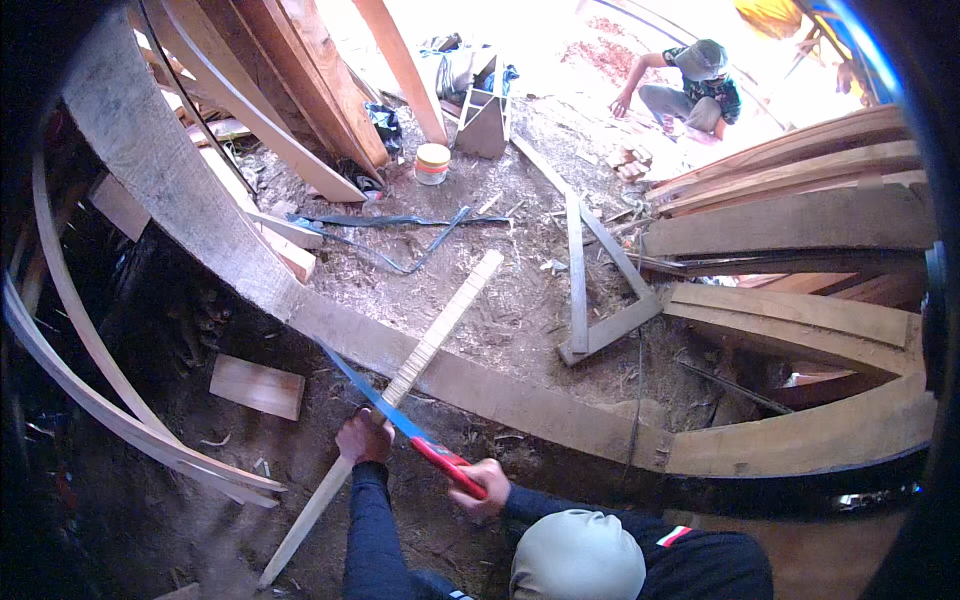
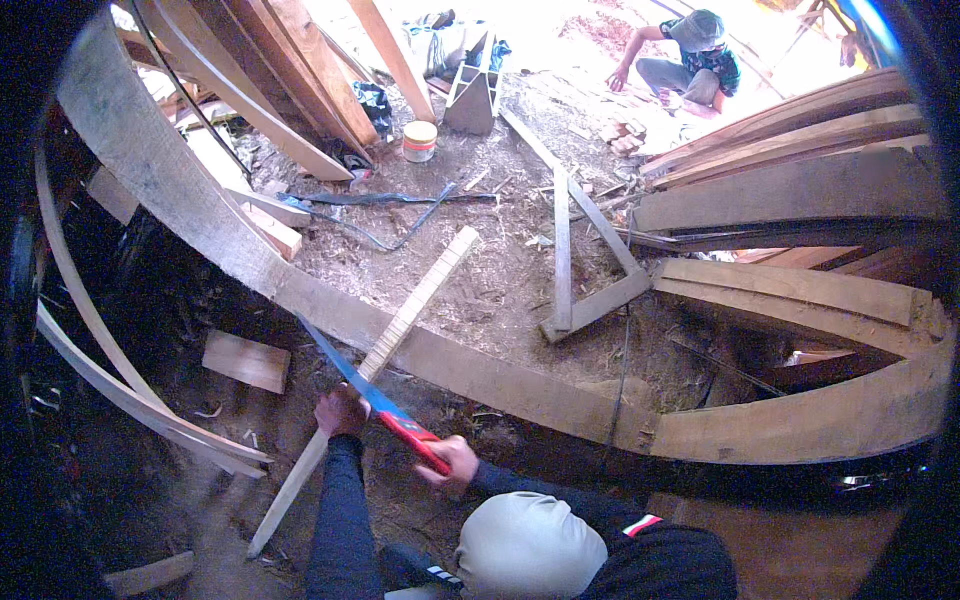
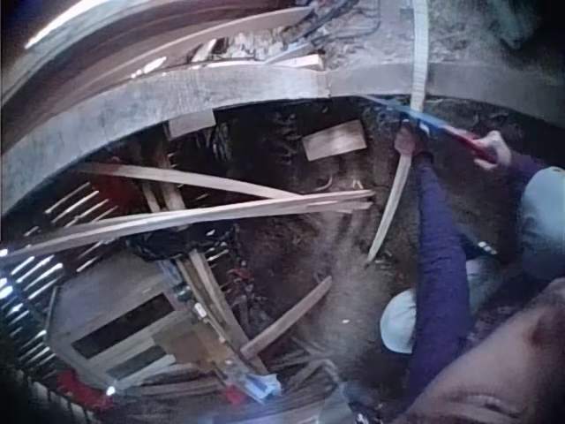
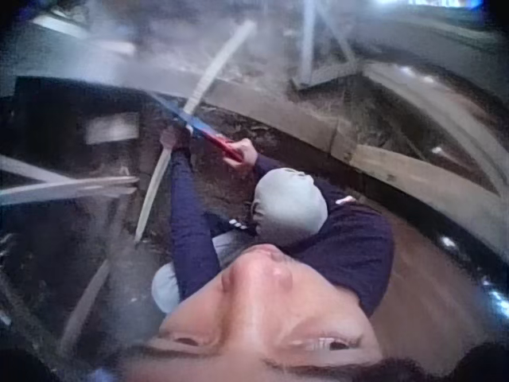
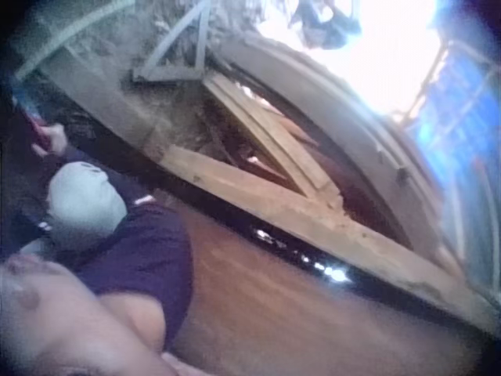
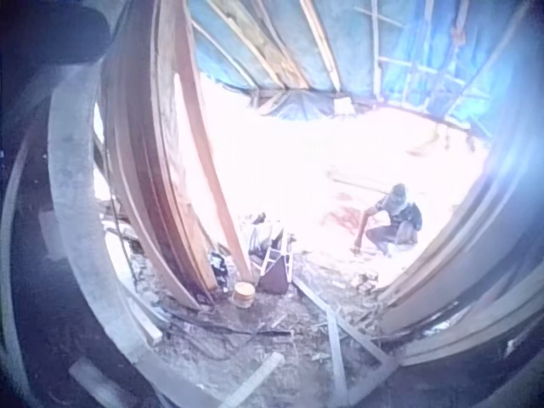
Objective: The person uses a red-handled hand saw to cut a long, thin piece of wood that is resting on a larger wooden beam. The person holds the wood steady with their left hand while sawing with their right hand.
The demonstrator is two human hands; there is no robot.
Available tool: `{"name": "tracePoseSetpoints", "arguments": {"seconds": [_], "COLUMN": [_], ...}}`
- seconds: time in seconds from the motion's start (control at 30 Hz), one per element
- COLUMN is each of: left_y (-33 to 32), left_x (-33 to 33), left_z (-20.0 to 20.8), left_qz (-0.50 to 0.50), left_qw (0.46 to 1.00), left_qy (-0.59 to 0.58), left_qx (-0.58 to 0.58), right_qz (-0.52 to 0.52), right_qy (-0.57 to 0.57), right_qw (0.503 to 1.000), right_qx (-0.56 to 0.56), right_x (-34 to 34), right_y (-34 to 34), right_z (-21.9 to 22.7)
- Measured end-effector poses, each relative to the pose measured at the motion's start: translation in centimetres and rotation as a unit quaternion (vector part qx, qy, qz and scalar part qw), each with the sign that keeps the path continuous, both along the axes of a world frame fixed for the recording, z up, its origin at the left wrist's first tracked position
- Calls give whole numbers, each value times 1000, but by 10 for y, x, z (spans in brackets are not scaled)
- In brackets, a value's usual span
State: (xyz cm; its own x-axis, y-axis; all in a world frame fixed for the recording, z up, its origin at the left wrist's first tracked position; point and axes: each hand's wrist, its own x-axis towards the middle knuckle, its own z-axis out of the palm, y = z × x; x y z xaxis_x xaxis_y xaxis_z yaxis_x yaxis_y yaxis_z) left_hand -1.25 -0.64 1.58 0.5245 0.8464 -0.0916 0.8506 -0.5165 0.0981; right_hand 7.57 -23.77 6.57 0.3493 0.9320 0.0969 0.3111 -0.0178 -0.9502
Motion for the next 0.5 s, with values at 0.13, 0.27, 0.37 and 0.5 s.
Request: {"name": "tracePoseSetpoints", "arguments": {"seconds": [0.13,0.27,0.37,0.5], "left_y": [18,10,17,10], "left_x": [-28,-8,-10,-16], "left_z": [-17,3,-4,-1], "left_qz": [-37,-1,28,0], "left_qw": [998,998,997,997], "left_qy": [-40,24,-23,-79], "left_qx": [-4,-62,-74,-22], "right_qz": [9,9,-11,1], "right_qy": [-32,-62,-17,-25], "right_qw": [995,996,999,999], "right_qx": [94,69,29,26], "right_x": [2,6,-1,0], "right_y": [87,23,-7,54], "right_z": [-15,-21,-10,-19]}}
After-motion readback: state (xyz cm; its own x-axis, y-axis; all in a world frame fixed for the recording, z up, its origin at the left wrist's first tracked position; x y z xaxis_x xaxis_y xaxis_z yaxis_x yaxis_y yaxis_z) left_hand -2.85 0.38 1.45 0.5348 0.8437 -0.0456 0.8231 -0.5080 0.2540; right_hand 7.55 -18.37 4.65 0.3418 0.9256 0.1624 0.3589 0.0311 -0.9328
